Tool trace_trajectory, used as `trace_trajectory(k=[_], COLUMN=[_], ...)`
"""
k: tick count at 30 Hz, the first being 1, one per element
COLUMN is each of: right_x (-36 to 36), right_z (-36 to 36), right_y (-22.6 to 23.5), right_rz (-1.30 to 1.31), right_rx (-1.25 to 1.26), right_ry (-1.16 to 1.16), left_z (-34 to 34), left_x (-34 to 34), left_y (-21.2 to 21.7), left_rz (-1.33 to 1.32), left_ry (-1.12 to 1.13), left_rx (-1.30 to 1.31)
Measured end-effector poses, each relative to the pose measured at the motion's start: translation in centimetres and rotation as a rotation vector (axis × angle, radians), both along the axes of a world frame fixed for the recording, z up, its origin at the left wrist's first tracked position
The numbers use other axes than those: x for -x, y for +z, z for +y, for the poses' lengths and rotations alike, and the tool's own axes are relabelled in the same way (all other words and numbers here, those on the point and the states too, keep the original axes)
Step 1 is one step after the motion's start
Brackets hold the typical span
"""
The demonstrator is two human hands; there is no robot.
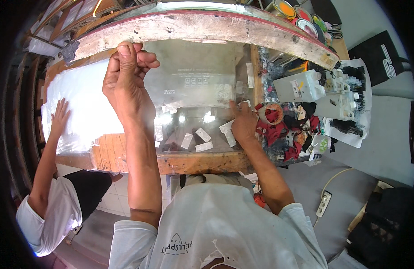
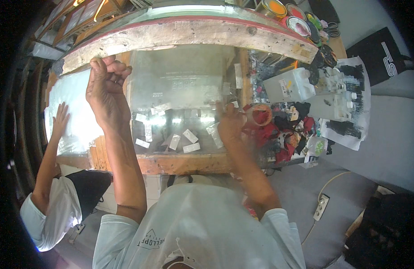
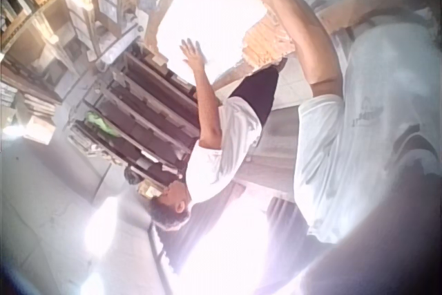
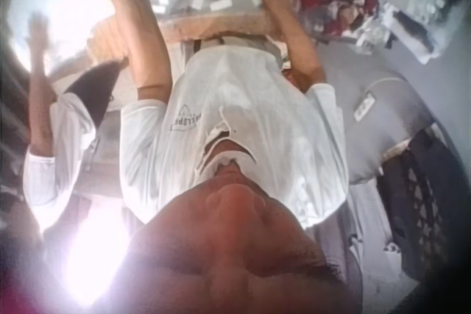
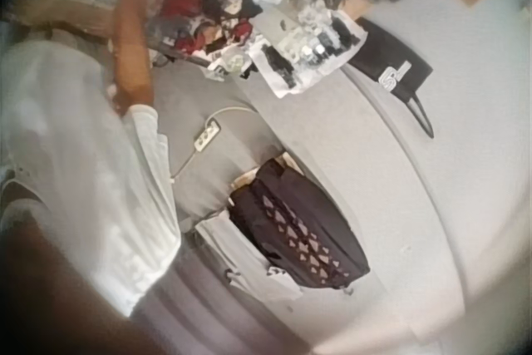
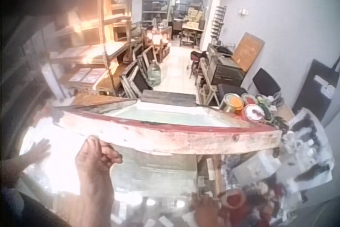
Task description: The person prepares a screen printing frame by applying a cleaning solution from a bottle, spreading it across the mesh with a small cloth, and then wiping the surface clean.
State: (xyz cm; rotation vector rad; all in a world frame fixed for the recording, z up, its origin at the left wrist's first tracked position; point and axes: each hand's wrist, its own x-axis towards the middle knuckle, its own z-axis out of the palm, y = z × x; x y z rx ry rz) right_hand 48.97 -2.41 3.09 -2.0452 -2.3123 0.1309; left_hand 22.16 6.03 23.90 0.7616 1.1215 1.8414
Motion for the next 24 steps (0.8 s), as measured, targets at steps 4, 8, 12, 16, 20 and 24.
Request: trace_trajectory(k=[4, 8, 12, 16, 20, 24], right_x=[-0.6, -1.0, -1.5, -2.0, -1.7, -2.1], right_z=[0.5, 0.4, 0.4, 0.9, 1.5, 1.5], right_y=[0.9, 1.2, 1.7, 1.6, 3.4, 2.9], right_rz=[0.11, -0.018, -0.093, -0.092, -0.146, -0.146], right_rx=[0.053, -0.026, 0.033, 0.105, 0.265, 0.179], right_ry=[0.006, 0.094, 0.105, 0.112, 0.12, 0.155], left_z=[-0.1, 0.0, 0.0, 0.1, -0.1, -0.1], left_x=[0.1, -0.1, 0.0, 0.1, 0.0, 0.2], left_y=[-0.1, 0.1, 0.1, -0.1, 0.0, -0.2], left_rz=[0.033, 0.025, 0.034, 0.038, 0.051, 0.054], left_ry=[0.014, 0.014, 0.008, 0.013, 0.022, 0.019], left_rx=[-0.001, -0.003, -0.005, -0.02, -0.006, -0.014])
